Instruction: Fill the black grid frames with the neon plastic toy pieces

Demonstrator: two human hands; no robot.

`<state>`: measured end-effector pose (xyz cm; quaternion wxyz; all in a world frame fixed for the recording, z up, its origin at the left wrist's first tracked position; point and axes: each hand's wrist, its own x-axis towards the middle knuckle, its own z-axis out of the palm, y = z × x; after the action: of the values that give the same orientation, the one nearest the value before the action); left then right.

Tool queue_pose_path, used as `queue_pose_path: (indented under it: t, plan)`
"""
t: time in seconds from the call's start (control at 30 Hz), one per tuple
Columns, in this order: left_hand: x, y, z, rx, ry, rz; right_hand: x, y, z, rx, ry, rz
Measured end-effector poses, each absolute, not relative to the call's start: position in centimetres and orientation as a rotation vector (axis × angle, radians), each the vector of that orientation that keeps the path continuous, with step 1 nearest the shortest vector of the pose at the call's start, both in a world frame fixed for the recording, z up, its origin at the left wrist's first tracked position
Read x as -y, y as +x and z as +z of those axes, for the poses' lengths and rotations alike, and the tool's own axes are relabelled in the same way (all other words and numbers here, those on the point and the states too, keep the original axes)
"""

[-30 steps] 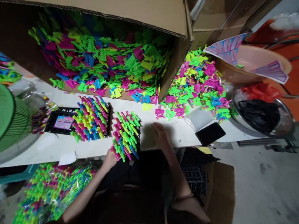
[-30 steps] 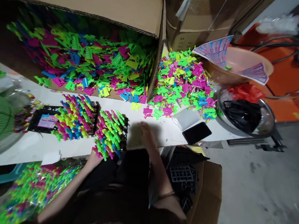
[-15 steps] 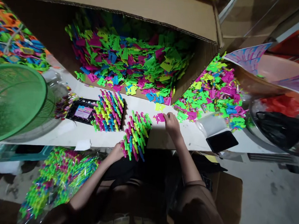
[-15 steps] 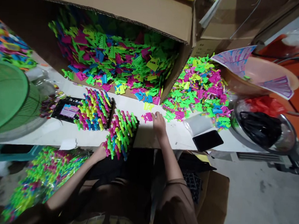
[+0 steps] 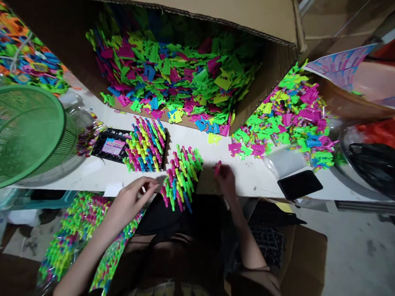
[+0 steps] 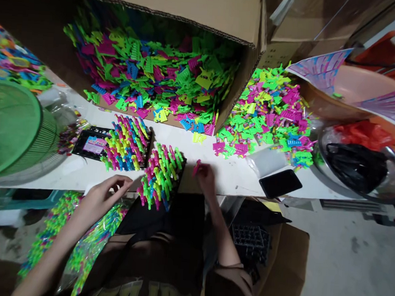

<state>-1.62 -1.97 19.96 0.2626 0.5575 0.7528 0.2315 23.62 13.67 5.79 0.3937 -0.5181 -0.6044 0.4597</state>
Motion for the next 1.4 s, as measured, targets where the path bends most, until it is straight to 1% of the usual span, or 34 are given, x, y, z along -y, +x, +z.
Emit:
queue_pose_path:
  t: [0.1, 0.33, 0.43, 0.67, 0.87, 1.4]
  plan:
    - [-0.3, 0.0, 20.7, -2.171, 1.689, 0.610, -11.3, 21.7, 5.3, 1.480, -1.306, 1.203]
    - [-3.3, 2.1, 19.1, -2.386, 1.899, 0.194, -7.8, 19.6, 4.7, 1.620, -1.213, 1.087]
    - [-3.5, 2.3, 19.1, -2.394, 1.917, 0.126, -7.2, 19.7, 4.3, 1.671, -1.188, 1.012]
    - [-3.8, 2.4, 18.9, -2.352, 1.989, 0.174, -6.5, 19.3, 2.6, 1.656, -1.186, 1.020]
    - [-3.9, 2.6, 18.8, -2.332, 2.044, 0.129, -6.1, 19.2, 1.7, 1.627, -1.210, 1.036]
    - [-4.2, 1.8, 18.3, -2.210, 2.098, 0.235, -6.2, 19.3, 2.1, 1.665, -1.188, 1.015]
